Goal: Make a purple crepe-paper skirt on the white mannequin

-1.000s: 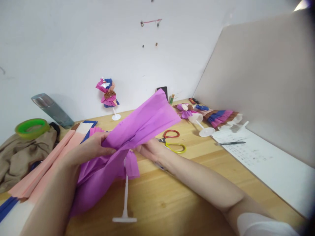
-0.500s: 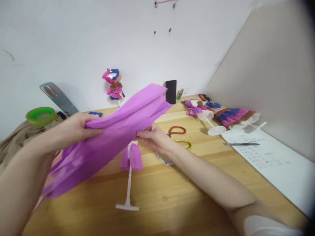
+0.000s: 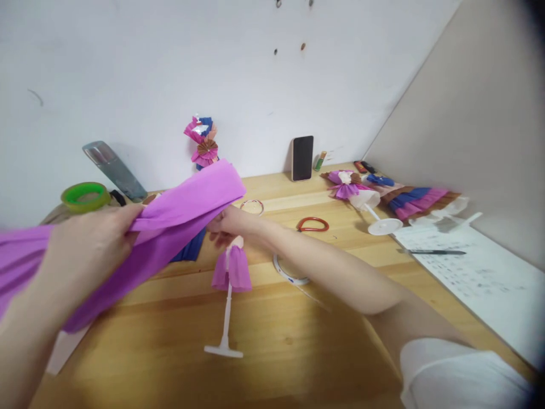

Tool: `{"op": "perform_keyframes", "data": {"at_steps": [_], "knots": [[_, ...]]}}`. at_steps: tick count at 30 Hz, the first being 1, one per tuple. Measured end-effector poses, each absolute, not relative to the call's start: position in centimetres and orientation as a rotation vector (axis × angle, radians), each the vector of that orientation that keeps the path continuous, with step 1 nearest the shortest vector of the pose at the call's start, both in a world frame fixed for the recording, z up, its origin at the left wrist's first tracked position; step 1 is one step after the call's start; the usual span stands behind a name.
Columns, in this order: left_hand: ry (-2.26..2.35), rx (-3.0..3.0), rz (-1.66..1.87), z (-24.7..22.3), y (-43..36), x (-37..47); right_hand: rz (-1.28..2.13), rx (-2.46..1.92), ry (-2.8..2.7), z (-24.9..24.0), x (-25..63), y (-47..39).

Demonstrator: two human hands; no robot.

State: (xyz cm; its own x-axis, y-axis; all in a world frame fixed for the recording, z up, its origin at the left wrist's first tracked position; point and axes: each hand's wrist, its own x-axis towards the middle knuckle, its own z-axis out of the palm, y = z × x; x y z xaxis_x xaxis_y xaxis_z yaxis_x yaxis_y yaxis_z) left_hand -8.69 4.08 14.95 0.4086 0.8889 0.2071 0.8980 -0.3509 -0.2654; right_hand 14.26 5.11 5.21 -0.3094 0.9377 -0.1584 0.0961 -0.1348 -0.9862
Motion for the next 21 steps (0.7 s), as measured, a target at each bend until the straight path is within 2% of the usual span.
{"op": "perform_keyframes", "data": {"at_steps": [2, 5, 7, 10, 16, 21], "knots": [[-1.459, -2.304, 0.154, 13.0, 3.5, -8.0, 1.484, -1.301, -1.578, 5.6, 16.0, 3.9], [-1.507, -2.432, 0.172, 9.6, 3.0, -7.7, 1.305, -1.427, -1.732, 5.7, 19.7, 0.0], [-1.545, -2.423, 0.127, 7.5, 2.5, -7.8, 0.817, -1.685, -2.016, 5.2, 22.3, -3.0], [-1.460, -2.429, 0.011, 5.7, 1.4, -8.0, 0.428, -1.948, -2.059, 3.4, 25.8, -6.4], [-1.320, -2.563, -0.007, 5.5, 0.0, -7.3, 0.075, -1.778, -1.980, -0.8, 30.0, -8.4], [-1.481, -2.619, 0.008, 5.6, 1.5, -7.5, 0.101, -1.776, -1.972, -2.6, 31.4, -7.4]]}}
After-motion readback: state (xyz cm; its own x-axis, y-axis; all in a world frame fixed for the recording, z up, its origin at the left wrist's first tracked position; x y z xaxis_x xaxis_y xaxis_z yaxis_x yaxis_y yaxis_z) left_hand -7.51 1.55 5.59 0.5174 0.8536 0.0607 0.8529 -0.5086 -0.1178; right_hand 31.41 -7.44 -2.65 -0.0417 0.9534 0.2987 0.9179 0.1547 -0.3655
